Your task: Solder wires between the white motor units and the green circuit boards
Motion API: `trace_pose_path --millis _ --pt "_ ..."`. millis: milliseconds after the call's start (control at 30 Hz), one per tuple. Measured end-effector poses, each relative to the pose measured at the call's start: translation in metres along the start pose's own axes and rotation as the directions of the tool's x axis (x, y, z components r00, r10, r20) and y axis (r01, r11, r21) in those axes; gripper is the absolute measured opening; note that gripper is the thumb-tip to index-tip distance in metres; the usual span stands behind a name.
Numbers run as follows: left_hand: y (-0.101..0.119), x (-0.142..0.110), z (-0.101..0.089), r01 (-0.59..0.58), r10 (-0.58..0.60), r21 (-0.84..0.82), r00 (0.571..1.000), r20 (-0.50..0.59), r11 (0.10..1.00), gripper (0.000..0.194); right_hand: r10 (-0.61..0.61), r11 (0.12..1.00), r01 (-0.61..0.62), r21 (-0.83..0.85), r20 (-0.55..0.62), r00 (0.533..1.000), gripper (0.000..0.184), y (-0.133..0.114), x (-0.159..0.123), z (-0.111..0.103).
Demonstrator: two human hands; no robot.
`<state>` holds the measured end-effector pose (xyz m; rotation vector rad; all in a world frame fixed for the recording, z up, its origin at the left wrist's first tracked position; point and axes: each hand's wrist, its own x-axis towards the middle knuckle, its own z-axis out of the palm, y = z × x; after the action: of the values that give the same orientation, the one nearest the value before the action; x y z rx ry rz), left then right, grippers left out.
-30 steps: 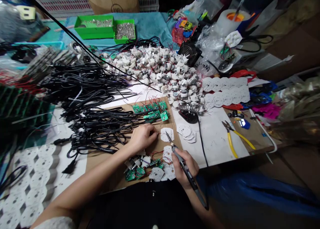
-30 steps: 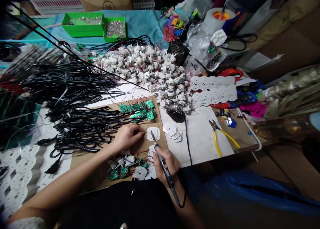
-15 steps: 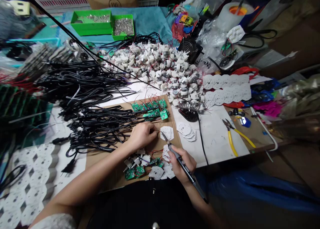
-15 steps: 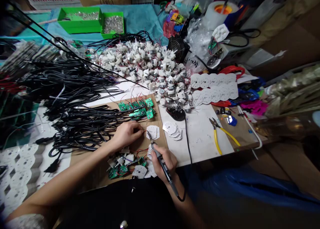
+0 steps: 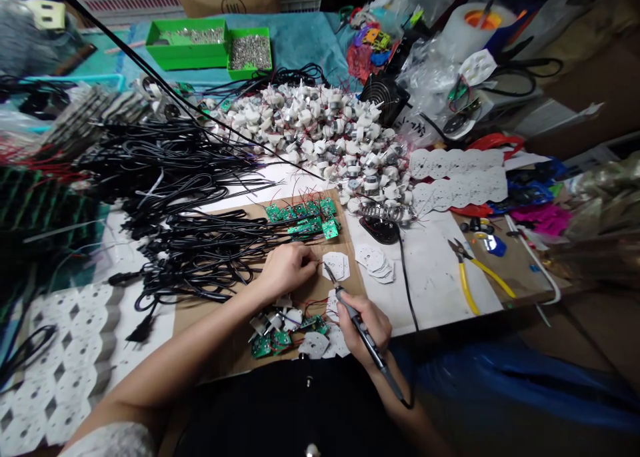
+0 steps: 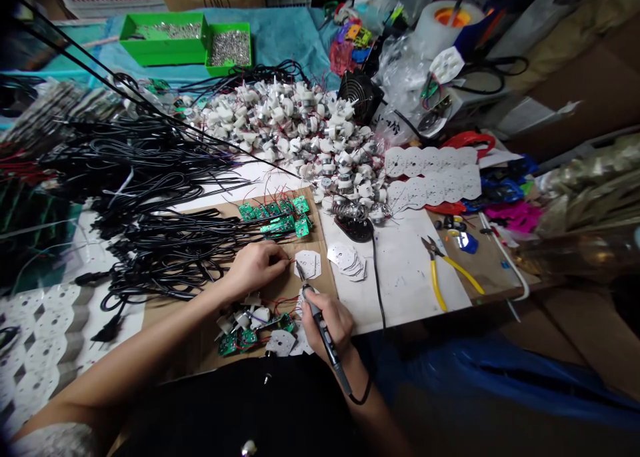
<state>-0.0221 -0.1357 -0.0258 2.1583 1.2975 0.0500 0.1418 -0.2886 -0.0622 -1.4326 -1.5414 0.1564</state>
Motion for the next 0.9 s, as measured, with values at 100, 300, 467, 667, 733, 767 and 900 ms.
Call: trace_pose_path --millis 100,300,467,667,733,767,900 --pt "0.0 0.0 0.0 0.005 -0.005 0.002 1.0 0.001 1.0 0.017 0.03 0.999 -0.03 0.013 -0.012 0.999 0.024 -0.001 0.0 -0.002" --pt "0.001 -0.001 -0.003 -0.007 0.007 0.006 1.0 0.001 1.0 0.016 0.14 0.99 -0.138 0.031 -0.11 0.984 0.02 -0.004 -0.004 -0.002" --pt "-0.004 -0.014 -0.002 -0.045 0.045 0.043 0.999 -0.001 0.998 0.015 0.144 0.989 -0.139 0.048 -0.103 0.984 0.02 -0.002 -0.006 -0.001" --pt "-0.013 -0.022 0.001 -0.164 0.144 -0.102 0.973 -0.18 0.981 0.017 0.156 0.987 -0.153 0.042 -0.083 0.984 0.021 0.0 -0.008 -0.002" --pt "-0.014 -0.021 -0.001 -0.246 0.204 -0.191 0.955 -0.214 0.95 0.017 0.159 0.987 -0.156 0.043 -0.08 0.984 0.02 0.0 -0.008 -0.002" --pt "-0.015 -0.02 -0.001 -0.278 0.234 -0.22 0.95 -0.206 0.935 0.017 0.162 0.986 -0.159 0.044 -0.08 0.983 0.02 0.0 -0.008 -0.002" --pt "-0.018 -0.016 -0.002 -0.28 0.262 -0.265 0.96 -0.1 0.923 0.017 0.17 0.985 -0.165 0.056 -0.083 0.982 0.02 -0.001 -0.007 -0.002"
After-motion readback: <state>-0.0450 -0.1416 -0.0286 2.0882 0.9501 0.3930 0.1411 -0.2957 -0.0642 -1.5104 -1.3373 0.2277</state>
